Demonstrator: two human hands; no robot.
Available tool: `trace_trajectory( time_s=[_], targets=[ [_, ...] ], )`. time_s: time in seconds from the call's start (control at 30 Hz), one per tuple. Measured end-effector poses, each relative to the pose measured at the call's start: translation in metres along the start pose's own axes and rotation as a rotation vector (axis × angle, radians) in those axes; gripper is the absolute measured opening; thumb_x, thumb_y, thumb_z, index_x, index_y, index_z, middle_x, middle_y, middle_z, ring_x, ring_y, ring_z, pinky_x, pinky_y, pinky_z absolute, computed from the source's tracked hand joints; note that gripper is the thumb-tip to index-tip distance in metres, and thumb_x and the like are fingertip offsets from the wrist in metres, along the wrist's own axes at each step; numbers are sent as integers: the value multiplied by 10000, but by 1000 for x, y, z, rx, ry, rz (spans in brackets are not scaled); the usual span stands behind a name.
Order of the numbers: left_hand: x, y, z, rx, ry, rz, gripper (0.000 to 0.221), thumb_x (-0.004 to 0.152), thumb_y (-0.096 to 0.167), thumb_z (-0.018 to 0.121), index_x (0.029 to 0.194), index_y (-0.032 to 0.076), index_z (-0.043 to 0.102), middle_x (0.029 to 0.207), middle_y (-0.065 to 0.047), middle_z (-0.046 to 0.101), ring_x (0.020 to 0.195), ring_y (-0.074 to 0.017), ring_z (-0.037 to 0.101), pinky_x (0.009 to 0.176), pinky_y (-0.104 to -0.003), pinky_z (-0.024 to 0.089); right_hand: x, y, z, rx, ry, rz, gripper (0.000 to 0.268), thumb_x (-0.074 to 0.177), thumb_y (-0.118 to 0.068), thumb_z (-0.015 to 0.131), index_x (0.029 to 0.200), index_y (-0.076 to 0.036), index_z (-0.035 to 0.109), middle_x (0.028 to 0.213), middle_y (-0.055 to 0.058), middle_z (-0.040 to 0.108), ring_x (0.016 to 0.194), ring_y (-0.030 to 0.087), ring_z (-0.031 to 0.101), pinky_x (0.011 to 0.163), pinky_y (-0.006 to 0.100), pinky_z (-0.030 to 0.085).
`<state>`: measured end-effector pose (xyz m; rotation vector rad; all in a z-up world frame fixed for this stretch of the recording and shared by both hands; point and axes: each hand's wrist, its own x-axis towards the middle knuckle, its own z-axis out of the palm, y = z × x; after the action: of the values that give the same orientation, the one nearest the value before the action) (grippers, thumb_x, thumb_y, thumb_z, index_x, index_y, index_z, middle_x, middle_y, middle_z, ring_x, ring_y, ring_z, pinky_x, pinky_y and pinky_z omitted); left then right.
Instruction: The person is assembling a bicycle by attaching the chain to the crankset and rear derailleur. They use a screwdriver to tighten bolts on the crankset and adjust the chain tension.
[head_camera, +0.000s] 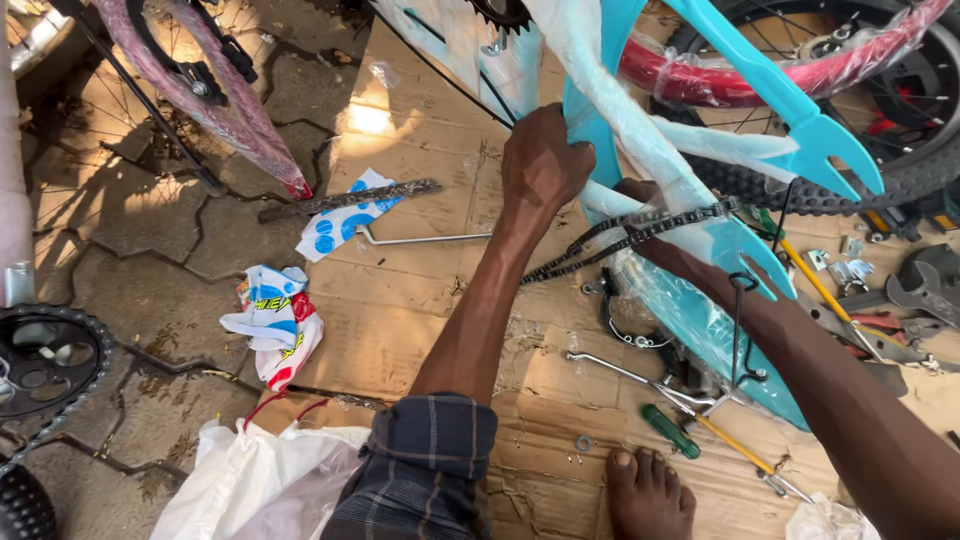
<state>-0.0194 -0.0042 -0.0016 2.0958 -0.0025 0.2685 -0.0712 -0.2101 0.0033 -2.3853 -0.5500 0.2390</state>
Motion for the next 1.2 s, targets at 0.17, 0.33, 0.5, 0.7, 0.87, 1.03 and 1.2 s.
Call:
trace_trajectory(
  time_s=[0.17,0.33,0.5,0.7,0.87,1.03,1.2],
  targets=[
    [1,1,-2,5,8,21,212,695,149,703,799,-34,677,799,-271,703,768,-454,696,712,-523,552,3,8,-2,4,3,-9,328,934,-244,655,1202,-56,672,1073,102,702,978,253,668,866,404,525],
    [0,1,-2,-20,-20,-4,222,692,156,699,811,-30,686,788,-261,710,756,-440,708,717,-521,553,7,22,0,21,-22,-47,335,925,-253,670,1198,-58,670,1067,94,700,972,239,664,865,400,524],
    [-4,0,-2,-11,14,22,206,694,137,681,798,-41,680,783,-267,701,750,-454,694,705,-523,553,15,31,22,53,1,-108,343,917,-261,685,1194,-60,668,1061,85,698,966,224,659,863,395,523],
    [0,4,-4,-33,20,3,206,684,148,692,779,-34,685,763,-255,706,723,-442,695,680,-516,549,20,28,29,66,54,-173,354,907,-272,703,1190,-62,666,1054,75,696,959,207,654,860,390,521],
    [0,2,-1,-15,23,9,198,695,147,692,789,-27,684,779,-247,708,738,-437,699,697,-516,552,15,11,12,287,-302,77,375,952,-273,657,1260,-66,605,1049,68,681,905,166,642,752,348,546],
    [-2,-4,6,20,65,117,197,723,135,706,825,-32,677,794,-248,692,802,-449,677,752,-544,530,-14,-4,-30,-168,-18,-50,419,929,-143,657,1324,-11,617,1103,145,703,964,194,660,843,346,526],
    [0,-3,6,14,102,129,261,693,131,731,895,-31,695,822,-250,687,804,-445,665,718,-544,520,-139,-5,-71,-121,486,195,61,1092,-15,624,1100,46,626,951,146,638,902,223,620,814,332,506]
  ],
)
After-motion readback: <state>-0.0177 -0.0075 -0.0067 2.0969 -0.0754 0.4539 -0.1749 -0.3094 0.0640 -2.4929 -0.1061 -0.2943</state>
